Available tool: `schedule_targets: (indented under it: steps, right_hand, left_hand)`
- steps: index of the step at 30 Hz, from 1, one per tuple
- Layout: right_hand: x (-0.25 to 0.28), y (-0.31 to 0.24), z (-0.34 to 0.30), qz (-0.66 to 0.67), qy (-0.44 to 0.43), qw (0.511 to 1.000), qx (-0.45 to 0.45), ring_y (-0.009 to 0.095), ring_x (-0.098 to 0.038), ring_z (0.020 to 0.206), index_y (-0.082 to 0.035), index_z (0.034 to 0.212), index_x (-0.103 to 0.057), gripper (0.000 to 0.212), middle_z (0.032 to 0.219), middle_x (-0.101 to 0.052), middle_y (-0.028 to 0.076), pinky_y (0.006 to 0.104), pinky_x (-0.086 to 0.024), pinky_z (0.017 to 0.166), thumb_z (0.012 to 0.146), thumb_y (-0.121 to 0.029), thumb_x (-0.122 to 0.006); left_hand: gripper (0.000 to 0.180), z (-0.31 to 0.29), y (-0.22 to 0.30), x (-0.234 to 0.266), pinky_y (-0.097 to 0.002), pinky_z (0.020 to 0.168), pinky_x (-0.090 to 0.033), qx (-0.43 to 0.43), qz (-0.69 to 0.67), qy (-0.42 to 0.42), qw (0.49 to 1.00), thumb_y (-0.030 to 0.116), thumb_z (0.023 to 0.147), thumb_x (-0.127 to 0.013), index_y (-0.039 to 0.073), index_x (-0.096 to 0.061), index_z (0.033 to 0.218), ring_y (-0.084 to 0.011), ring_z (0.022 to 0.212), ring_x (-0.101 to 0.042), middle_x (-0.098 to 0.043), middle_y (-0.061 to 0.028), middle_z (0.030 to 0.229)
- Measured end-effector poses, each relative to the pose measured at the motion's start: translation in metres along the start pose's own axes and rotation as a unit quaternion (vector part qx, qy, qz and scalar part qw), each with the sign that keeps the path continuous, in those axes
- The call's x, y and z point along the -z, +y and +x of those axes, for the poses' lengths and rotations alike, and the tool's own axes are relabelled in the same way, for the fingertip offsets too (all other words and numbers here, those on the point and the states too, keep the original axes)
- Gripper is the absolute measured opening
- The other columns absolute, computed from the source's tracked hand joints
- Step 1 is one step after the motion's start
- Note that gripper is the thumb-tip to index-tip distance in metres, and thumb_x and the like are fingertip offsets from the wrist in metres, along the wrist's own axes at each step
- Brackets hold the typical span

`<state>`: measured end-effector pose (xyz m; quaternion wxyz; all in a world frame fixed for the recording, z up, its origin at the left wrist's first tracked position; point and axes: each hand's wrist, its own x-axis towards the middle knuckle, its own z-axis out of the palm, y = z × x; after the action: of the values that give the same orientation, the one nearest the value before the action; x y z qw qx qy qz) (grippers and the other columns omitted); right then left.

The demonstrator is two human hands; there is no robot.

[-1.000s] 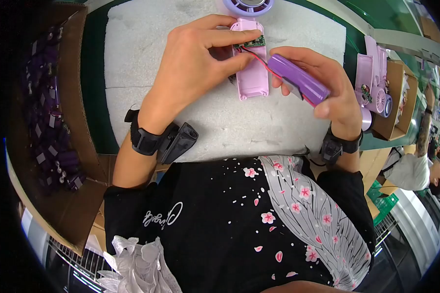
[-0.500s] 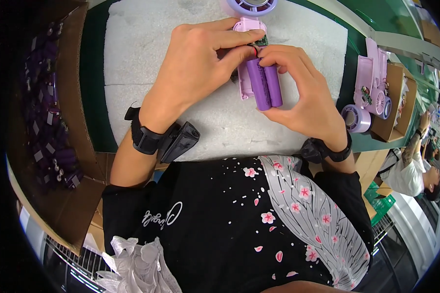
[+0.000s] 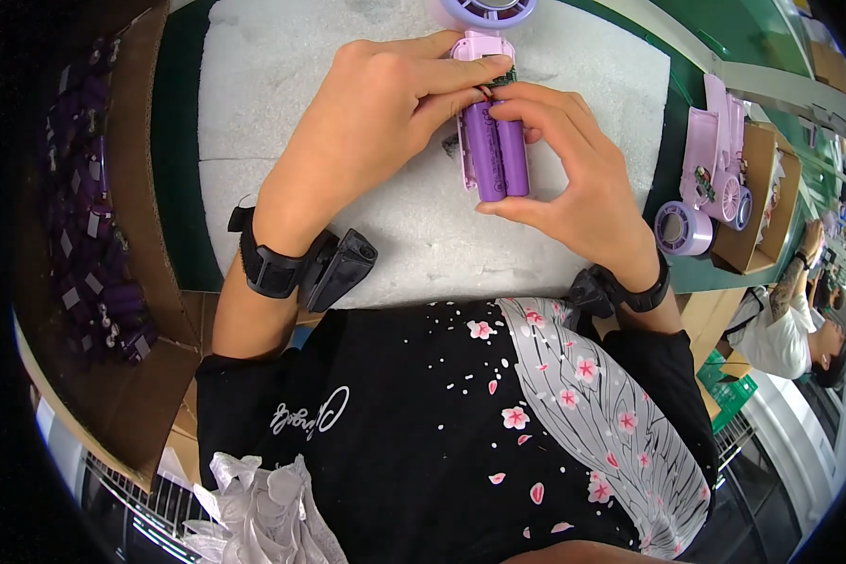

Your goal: Assembling handheld electric fans by installing circuit boards and batteries into the plastic housings.

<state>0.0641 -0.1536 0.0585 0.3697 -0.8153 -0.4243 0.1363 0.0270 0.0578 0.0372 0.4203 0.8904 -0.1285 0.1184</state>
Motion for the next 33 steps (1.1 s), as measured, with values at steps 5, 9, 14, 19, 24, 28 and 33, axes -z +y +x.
schedule_targets:
  steps: [5,9,14,19,24,28,33]
  right_hand:
    - [0.003,-0.01,0.0,-0.056,-0.004,0.998,0.003,0.028,-0.056,0.111,-0.005,0.118,-0.059,0.064,0.127,-0.056,0.01,0.0362,-0.052,0.086,0.06,-0.009,-0.086]
    - [0.007,-0.009,-0.001,-0.004,-0.004,1.0,-0.005,0.029,-0.056,0.113,-0.004,0.119,-0.06,0.063,0.126,-0.057,0.011,0.0361,-0.051,0.09,0.061,-0.007,-0.084]
    - [0.007,-0.008,-0.001,-0.039,0.019,0.999,0.017,0.03,-0.059,0.111,-0.003,0.119,-0.061,0.063,0.127,-0.059,0.012,0.0357,-0.051,0.091,0.061,-0.006,-0.084]
    - [0.005,-0.01,-0.003,-0.076,0.035,0.996,0.035,0.03,-0.062,0.108,0.0,0.114,-0.064,0.056,0.128,-0.061,0.014,0.0358,-0.052,0.09,0.062,-0.006,-0.084]
    - [0.002,-0.009,-0.003,-0.101,0.046,0.993,0.045,0.029,-0.063,0.105,0.0,0.107,-0.067,0.049,0.127,-0.061,0.015,0.0352,-0.053,0.087,0.061,-0.006,-0.084]
    - [-0.001,-0.006,-0.002,-0.103,0.059,0.991,0.057,0.027,-0.063,0.101,0.0,0.101,-0.067,0.045,0.126,-0.062,0.014,0.0342,-0.053,0.084,0.06,-0.007,-0.085]
    - [-0.004,-0.001,-0.003,-0.074,0.069,0.994,0.048,0.025,-0.064,0.097,-0.002,0.094,-0.066,0.042,0.126,-0.06,0.013,0.0334,-0.054,0.081,0.057,-0.008,-0.086]
  left_hand:
    - [0.027,0.0,0.001,0.002,-0.0342,0.069,-0.055,-0.002,0.006,-0.006,1.0,0.01,0.085,-0.067,0.011,-0.072,0.111,-0.0302,0.075,-0.068,-0.069,-0.0167,0.1]
    - [0.029,0.0,0.002,0.003,-0.0351,0.072,-0.056,0.005,-0.003,-0.011,1.0,0.008,0.084,-0.067,0.01,-0.071,0.113,-0.032,0.078,-0.068,-0.069,-0.0184,0.103]
    - [0.031,0.001,0.002,0.005,-0.0359,0.073,-0.056,-0.003,-0.008,-0.012,1.0,0.006,0.083,-0.066,0.01,-0.071,0.114,-0.033,0.079,-0.068,-0.068,-0.0198,0.106]
    - [0.031,0.0,-0.002,0.003,-0.0347,0.071,-0.056,-0.018,-0.014,-0.007,1.0,0.005,0.083,-0.066,0.01,-0.071,0.113,-0.0325,0.079,-0.068,-0.068,-0.0202,0.106]
    - [0.029,0.003,0.001,0.006,-0.0329,0.068,-0.055,-0.007,-0.005,-0.011,1.0,0.009,0.083,-0.066,0.011,-0.072,0.111,-0.0315,0.074,-0.069,-0.069,-0.02,0.104]
    - [0.028,0.002,0.001,0.007,-0.0317,0.068,-0.054,0.037,-0.012,-0.033,0.999,0.008,0.083,-0.067,0.01,-0.073,0.11,-0.0283,0.079,-0.071,-0.068,-0.0214,0.109]
    - [0.029,0.002,-0.002,0.006,-0.0294,0.068,-0.053,0.05,-0.033,-0.042,0.997,0.009,0.082,-0.068,0.01,-0.073,0.111,-0.0243,0.072,-0.069,-0.07,-0.0198,0.106]
